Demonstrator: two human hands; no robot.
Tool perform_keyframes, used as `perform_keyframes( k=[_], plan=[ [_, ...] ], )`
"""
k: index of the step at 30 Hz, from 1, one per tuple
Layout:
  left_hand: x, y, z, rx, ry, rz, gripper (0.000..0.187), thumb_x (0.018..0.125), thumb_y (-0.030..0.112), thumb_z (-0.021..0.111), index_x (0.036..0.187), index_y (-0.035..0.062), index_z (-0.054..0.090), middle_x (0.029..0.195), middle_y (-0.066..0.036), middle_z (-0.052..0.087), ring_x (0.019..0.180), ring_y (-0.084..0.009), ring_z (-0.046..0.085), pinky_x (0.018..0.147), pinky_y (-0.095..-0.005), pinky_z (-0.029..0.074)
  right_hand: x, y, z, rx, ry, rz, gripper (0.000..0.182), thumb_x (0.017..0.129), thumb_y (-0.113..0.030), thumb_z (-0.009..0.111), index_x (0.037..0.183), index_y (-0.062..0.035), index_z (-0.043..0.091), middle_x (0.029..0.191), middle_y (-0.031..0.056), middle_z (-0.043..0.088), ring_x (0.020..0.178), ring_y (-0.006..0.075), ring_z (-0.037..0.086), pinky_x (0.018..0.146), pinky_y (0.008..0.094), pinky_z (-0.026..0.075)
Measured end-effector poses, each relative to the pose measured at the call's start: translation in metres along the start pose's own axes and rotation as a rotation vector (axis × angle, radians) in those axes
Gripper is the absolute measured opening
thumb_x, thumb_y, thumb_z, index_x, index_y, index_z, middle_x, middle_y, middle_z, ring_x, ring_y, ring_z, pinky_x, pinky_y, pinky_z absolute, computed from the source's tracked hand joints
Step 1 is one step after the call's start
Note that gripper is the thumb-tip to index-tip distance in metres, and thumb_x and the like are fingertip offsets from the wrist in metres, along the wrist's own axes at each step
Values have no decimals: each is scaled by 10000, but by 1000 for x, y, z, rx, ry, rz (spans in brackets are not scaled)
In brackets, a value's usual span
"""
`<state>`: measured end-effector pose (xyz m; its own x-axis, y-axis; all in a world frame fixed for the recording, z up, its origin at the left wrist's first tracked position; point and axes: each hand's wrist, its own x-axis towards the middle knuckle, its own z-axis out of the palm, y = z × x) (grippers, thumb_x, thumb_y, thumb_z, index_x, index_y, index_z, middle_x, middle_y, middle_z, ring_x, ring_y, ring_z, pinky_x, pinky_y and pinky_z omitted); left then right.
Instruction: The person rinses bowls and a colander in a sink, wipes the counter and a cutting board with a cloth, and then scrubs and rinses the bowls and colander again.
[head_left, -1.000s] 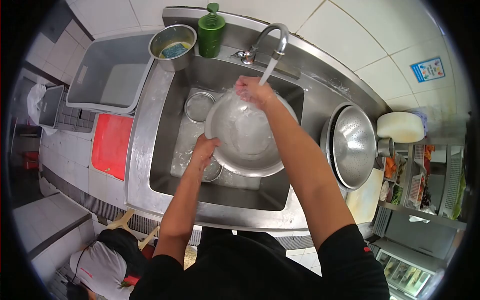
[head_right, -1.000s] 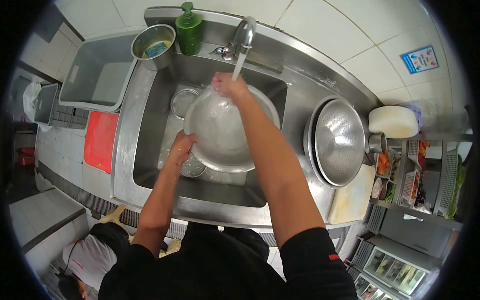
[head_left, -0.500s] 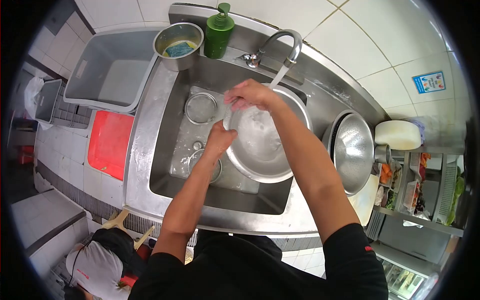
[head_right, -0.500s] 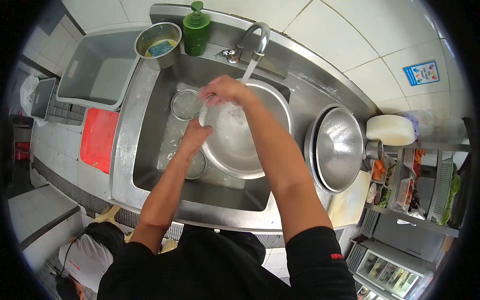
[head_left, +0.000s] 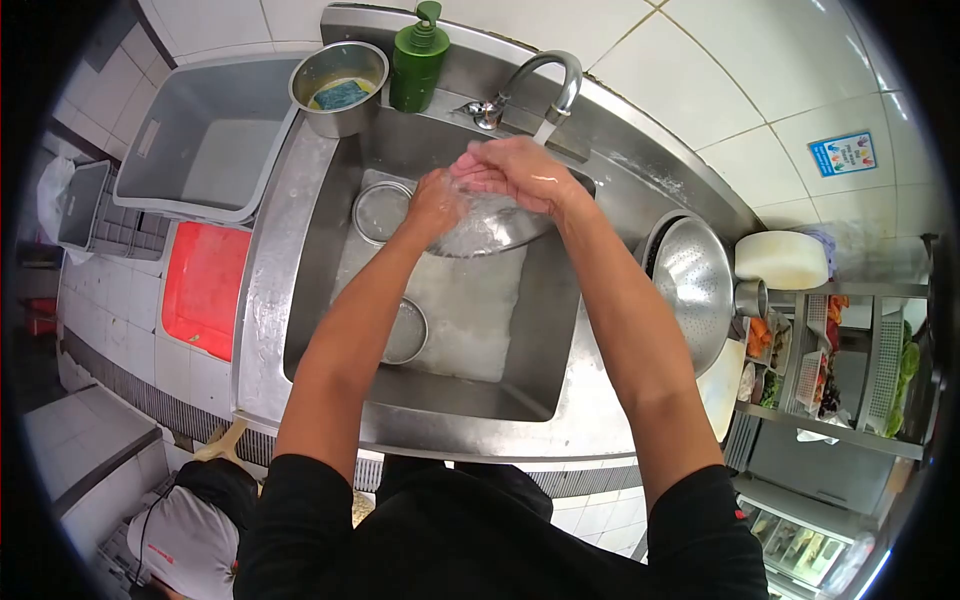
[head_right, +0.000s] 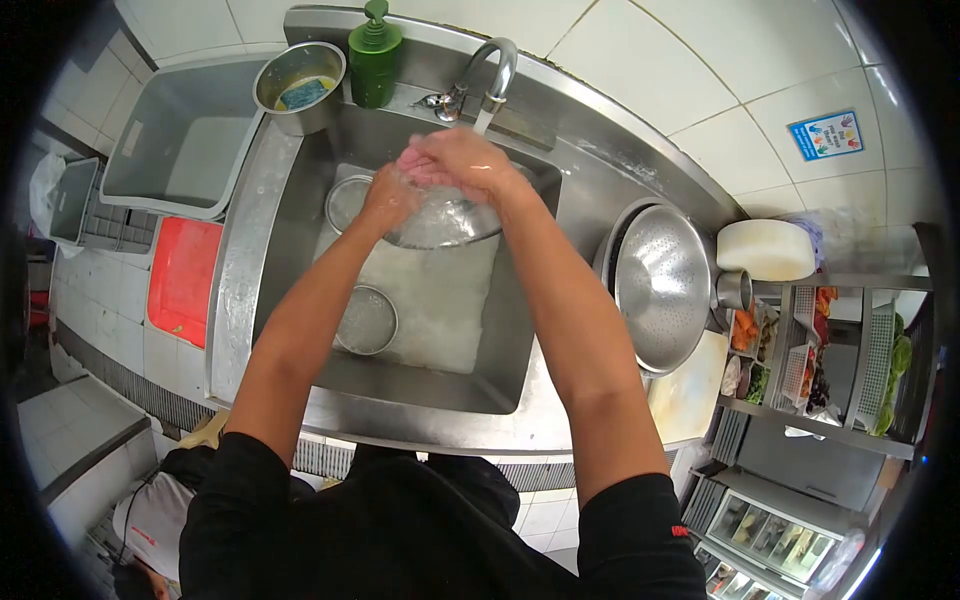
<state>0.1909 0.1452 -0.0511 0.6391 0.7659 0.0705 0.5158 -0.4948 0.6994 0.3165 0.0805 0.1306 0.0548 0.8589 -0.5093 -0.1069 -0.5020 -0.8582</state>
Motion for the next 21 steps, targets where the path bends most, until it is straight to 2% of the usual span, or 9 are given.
perform_keyframes(
  k=[4,6,11,13,14,16,19,20,21],
  plan=[
    [-5,40,-45,-224,134,155,352,780,147,614,1122,86,671,1076,-183,667,995,-382,621,887,-459,487,8,-4,-15,-86,43,9,378,964,-361,572,888,-7,681,881,91,708,864,128,661,787,256,521],
    [-6,33,-55,-355,130,-60,325,771,176,628,1071,68,688,932,-201,680,853,-359,659,797,-431,507,14,0,-19,-246,104,-71,369,951,-360,584,899,-12,694,889,80,714,864,136,662,776,252,503],
    [-33,29,-90,-389,225,-256,280,760,176,629,998,49,705,724,-175,657,647,-281,642,666,-373,496,37,4,-28,-728,216,-230,341,910,-331,616,952,-9,720,897,78,726,855,161,660,769,260,480],
    [-47,25,-100,-372,271,-300,264,760,167,624,977,43,709,676,-159,646,602,-247,631,634,-355,488,47,20,-35,-1056,271,-524,341,914,-331,610,1009,-20,715,858,103,717,809,177,667,742,282,497],
    [-55,20,-105,-462,325,-308,272,763,165,621,989,39,708,678,-155,647,611,-227,634,637,-351,488,49,32,-39,-1051,267,-525,341,914,-331,610,1009,-20,715,858,103,717,809,177,667,742,282,497],
    [-71,32,-127,-481,382,-370,314,770,153,610,1044,31,701,707,-147,661,653,-190,642,658,-338,489,56,70,-50,-877,552,-743,308,923,-311,605,998,-32,713,805,135,701,752,192,679,689,322,517],
    [-80,42,-131,-456,471,-353,316,768,144,610,1045,17,694,746,-153,671,685,-199,650,681,-338,489,64,140,-25,-618,759,-544,284,923,-270,630,960,4,695,763,131,695,716,201,687,637,337,528],
    [-81,43,-128,-454,471,-357,316,768,144,610,1045,17,694,746,-153,671,685,-199,650,681,-338,489,71,182,-15,-267,727,-475,269,918,-275,630,986,-22,689,793,137,699,726,234,682,691,361,537],
    [-82,42,-121,-400,510,-377,306,764,132,609,1034,15,692,756,-159,669,696,-201,651,690,-335,488,77,221,-5,-788,673,-558,251,920,-280,612,1013,-59,684,829,137,702,754,261,679,730,381,535]
  ],
)
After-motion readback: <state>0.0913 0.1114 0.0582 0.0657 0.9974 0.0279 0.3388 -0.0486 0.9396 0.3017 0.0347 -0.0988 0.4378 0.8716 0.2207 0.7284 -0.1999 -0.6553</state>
